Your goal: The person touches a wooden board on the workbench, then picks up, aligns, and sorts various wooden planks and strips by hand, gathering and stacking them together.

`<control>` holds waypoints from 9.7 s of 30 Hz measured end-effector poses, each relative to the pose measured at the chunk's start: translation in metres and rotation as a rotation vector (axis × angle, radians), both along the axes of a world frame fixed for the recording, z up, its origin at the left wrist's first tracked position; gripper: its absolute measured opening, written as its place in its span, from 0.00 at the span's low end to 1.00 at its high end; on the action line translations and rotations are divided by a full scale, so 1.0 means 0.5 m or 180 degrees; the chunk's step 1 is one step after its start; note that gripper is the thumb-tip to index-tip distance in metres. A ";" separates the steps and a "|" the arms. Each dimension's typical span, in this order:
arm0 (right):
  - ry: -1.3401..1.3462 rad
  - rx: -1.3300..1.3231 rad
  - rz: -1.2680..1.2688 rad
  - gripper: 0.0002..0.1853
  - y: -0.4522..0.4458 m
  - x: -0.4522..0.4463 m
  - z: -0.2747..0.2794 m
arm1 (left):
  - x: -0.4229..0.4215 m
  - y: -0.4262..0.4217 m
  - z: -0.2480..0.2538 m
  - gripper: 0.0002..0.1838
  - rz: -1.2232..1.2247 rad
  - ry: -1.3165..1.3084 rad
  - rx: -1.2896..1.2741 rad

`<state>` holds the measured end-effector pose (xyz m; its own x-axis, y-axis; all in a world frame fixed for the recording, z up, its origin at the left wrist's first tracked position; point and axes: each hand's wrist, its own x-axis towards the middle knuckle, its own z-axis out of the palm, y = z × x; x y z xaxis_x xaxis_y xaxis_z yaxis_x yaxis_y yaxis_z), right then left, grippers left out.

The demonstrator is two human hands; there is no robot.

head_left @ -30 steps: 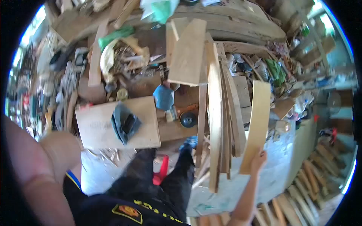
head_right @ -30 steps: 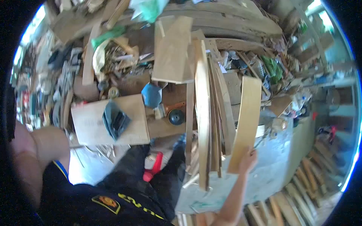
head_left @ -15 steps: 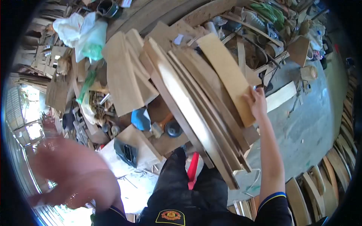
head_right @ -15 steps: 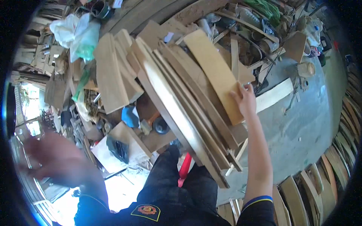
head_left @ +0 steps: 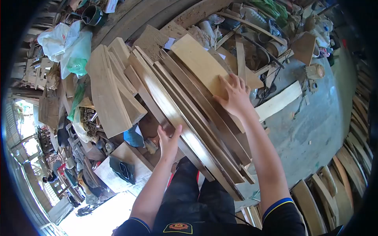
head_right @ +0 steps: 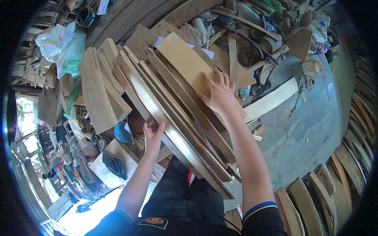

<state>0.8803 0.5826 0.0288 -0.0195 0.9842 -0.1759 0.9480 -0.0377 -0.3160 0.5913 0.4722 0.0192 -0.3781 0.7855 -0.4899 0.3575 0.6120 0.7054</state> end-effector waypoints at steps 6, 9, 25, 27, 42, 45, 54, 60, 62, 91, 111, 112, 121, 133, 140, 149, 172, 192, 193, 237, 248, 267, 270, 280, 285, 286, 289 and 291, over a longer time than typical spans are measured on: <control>0.0304 0.0304 -0.0041 0.32 -0.006 0.055 -0.063 | -0.041 0.035 -0.024 0.57 -0.0162 -0.0480 0.0075; 0.0386 0.0525 -0.0010 0.27 -0.029 0.035 -0.071 | -0.042 0.050 0.005 0.49 -0.0309 -0.0529 -0.0734; -0.0232 0.0419 -0.0278 0.34 -0.080 -0.050 -0.090 | -0.025 0.053 0.049 0.71 -0.0991 0.0404 -0.0278; -0.0198 0.0438 -0.0295 0.33 -0.090 -0.046 -0.084 | -0.005 0.055 0.072 0.72 -0.1168 0.0616 -0.0280; 0.0269 -0.0427 -0.0041 0.67 -0.344 -0.316 0.098 | 0.017 0.136 0.099 0.71 -0.1085 0.0774 -0.0172; 0.0108 -0.0192 -0.0025 0.66 -0.310 -0.335 0.088 | 0.014 0.155 0.094 0.72 -0.0996 0.0697 -0.0091; 0.0326 0.0516 -0.0216 0.58 -0.225 -0.355 0.046 | -0.040 0.102 0.040 0.38 -0.0795 -0.0112 0.0655; 0.0826 0.0447 -0.0105 0.57 -0.178 -0.367 0.040 | -0.064 0.013 0.006 0.29 -0.0530 -0.0858 0.0566; 0.0775 0.0422 -0.0022 0.56 -0.175 -0.370 0.036 | -0.071 0.013 0.008 0.28 -0.0818 -0.0395 0.0278; 0.1357 0.0302 0.0003 0.58 -0.136 -0.392 0.031 | -0.190 0.164 -0.029 0.28 -0.1493 0.1401 0.0984; 0.0459 0.0597 0.0250 0.45 -0.096 -0.267 0.055 | -0.004 0.029 0.060 0.45 -0.1727 0.1084 0.1132; 0.0050 0.0660 0.0501 0.43 -0.102 -0.268 0.055 | -0.006 0.031 0.060 0.45 -0.1734 0.1091 0.1129; 0.1332 0.0234 0.0299 0.41 -0.118 -0.240 0.038 | -0.016 0.036 0.037 0.50 -0.2030 0.1592 0.0979; 0.0735 0.0562 -0.1046 0.24 -0.131 -0.118 -0.032 | 0.085 0.107 0.062 0.27 -0.3429 0.1543 0.1888; 0.1093 -0.0159 -0.1234 0.20 -0.089 -0.098 -0.053 | 0.118 0.209 -0.012 0.13 -0.3912 0.1815 0.2116; 0.0924 0.0216 -0.1024 0.17 -0.115 -0.182 -0.033 | 0.028 0.186 -0.022 0.07 -0.3461 0.1452 0.2770; 0.1110 -0.0064 -0.1404 0.24 -0.076 -0.208 0.014 | 0.000 0.193 -0.008 0.08 -0.3648 0.1315 0.2785; 0.0478 0.1335 -0.1042 0.22 0.105 -0.003 -0.129 | 0.000 0.196 -0.022 0.08 -0.3609 0.1321 0.2513; 0.0663 0.1082 -0.1115 0.21 0.099 -0.003 -0.132 | 0.003 0.198 -0.023 0.08 -0.3611 0.1330 0.2505; 0.0641 -0.0762 -0.1039 0.22 0.008 0.029 0.055 | -0.093 0.035 -0.029 0.46 -0.2185 0.2466 0.1397; 0.0747 0.0065 -0.0629 0.34 -0.103 -0.150 0.099 | -0.087 0.033 -0.014 0.49 -0.2171 0.2347 0.0914; 0.0821 0.0145 -0.0075 0.38 -0.183 -0.338 -0.045 | -0.098 0.047 -0.032 0.47 -0.2137 0.2546 0.1683; 0.1426 -0.0121 -0.0383 0.38 -0.175 -0.330 -0.028 | -0.098 0.044 -0.033 0.47 -0.2107 0.2484 0.1591; 0.0160 0.0812 -0.0365 0.19 -0.120 -0.240 -0.025 | -0.098 0.043 -0.035 0.46 -0.2034 0.2388 0.1526; 0.0012 0.1507 -0.0382 0.12 -0.103 -0.239 -0.062 | -0.100 0.045 -0.043 0.46 -0.2067 0.2488 0.1744; 0.0168 0.1567 -0.0398 0.10 -0.105 -0.240 -0.066 | -0.100 0.044 -0.043 0.46 -0.2081 0.2488 0.1728; 0.0243 0.1352 -0.0437 0.10 -0.132 -0.229 -0.039 | -0.100 0.044 -0.043 0.45 -0.2048 0.2410 0.1726; 0.0128 0.1313 -0.0493 0.10 -0.167 -0.216 -0.025 | -0.100 0.043 -0.045 0.45 -0.2062 0.2457 0.1674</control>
